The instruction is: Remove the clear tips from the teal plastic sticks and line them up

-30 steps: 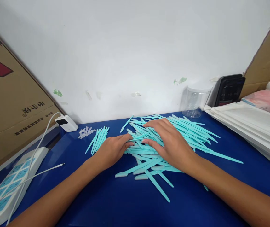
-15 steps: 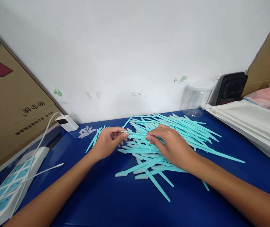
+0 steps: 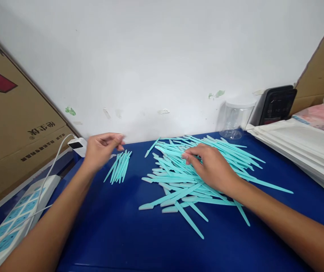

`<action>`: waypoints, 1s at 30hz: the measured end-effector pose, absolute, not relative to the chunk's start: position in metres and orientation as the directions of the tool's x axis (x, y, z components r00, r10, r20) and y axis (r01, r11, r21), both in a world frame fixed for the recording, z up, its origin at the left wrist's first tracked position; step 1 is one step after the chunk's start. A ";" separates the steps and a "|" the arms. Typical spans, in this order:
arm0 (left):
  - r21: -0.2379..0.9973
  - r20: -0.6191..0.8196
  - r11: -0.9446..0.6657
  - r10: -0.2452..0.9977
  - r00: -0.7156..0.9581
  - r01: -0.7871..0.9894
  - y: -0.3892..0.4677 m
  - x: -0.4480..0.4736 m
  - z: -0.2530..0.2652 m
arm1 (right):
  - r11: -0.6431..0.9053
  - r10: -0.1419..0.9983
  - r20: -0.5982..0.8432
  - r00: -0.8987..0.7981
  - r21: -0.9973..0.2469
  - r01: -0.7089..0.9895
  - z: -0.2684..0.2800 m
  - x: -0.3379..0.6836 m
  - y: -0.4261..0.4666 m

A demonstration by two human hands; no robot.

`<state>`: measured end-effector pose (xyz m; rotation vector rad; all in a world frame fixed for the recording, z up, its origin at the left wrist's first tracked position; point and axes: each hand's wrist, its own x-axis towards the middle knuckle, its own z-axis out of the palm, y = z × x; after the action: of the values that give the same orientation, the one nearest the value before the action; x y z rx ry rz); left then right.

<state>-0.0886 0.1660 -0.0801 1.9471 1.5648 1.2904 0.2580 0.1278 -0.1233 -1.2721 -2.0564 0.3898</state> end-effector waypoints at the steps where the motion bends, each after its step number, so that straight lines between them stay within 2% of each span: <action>1: 0.602 0.459 -0.277 0.888 -0.040 0.749 0.170 -0.104 -0.074 | 0.461 0.880 0.390 -0.269 -0.567 0.683 -0.124 0.259 0.128; 3: 0.229 0.439 -0.044 0.896 -0.063 0.972 0.175 -0.130 -0.068 | 0.439 0.891 0.379 -0.251 -0.569 0.695 -0.125 0.259 0.128; 5: -0.059 0.347 0.168 0.928 -0.137 0.984 0.178 -0.149 -0.068 | 0.426 0.899 0.353 -0.259 -0.575 0.699 -0.127 0.257 0.126; 6: -0.139 0.293 0.224 0.940 -0.176 0.965 0.179 -0.156 -0.071 | 0.422 0.903 0.339 -0.265 -0.577 0.700 -0.128 0.256 0.125; 10: -0.212 0.129 0.275 0.959 -0.252 0.938 0.183 -0.163 -0.085 | 0.416 0.906 0.323 -0.271 -0.579 0.701 -0.128 0.253 0.123; 13: -0.228 0.184 0.292 0.950 -0.253 0.929 0.186 -0.160 -0.087 | 0.426 0.901 0.340 -0.269 -0.581 0.694 -0.126 0.252 0.122; 15: -0.191 0.310 0.224 0.938 -0.158 0.956 0.186 -0.154 -0.086 | 0.426 0.900 0.352 -0.257 -0.587 0.689 -0.125 0.252 0.122; 17: -0.066 0.409 0.063 0.912 -0.030 0.996 0.186 -0.141 -0.086 | 0.419 0.902 0.364 -0.233 -0.602 0.680 -0.124 0.251 0.121; 18: 0.046 0.429 -0.043 0.903 0.019 0.998 0.185 -0.131 -0.087 | 0.411 0.905 0.366 -0.216 -0.620 0.668 -0.123 0.251 0.120; 20: 0.351 0.416 -0.246 0.905 0.085 0.904 0.177 -0.103 -0.093 | 0.382 0.921 0.338 -0.194 -0.686 0.619 -0.121 0.249 0.119; 22: 0.651 0.364 -0.350 0.923 0.127 0.673 0.162 -0.067 -0.103 | 0.330 0.944 0.262 -0.200 -0.769 0.547 -0.118 0.247 0.117; 23: 0.738 0.332 -0.360 0.930 0.158 0.571 0.152 -0.049 -0.108 | 0.300 0.952 0.220 -0.212 -0.806 0.511 -0.118 0.246 0.116; 26: 0.849 0.317 -0.395 0.912 0.261 0.351 0.119 -0.001 -0.121 | 0.246 0.954 0.142 -0.263 -0.873 0.421 -0.118 0.241 0.110; 30: 0.877 0.286 -0.372 0.913 0.291 0.305 0.090 0.025 -0.129 | 0.256 0.906 0.101 -0.410 -0.903 0.344 -0.118 0.235 0.101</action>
<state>0.0250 0.0902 -0.1288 1.8415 1.0940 1.0718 0.2345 0.1010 -0.1178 -1.1341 -1.8896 1.1240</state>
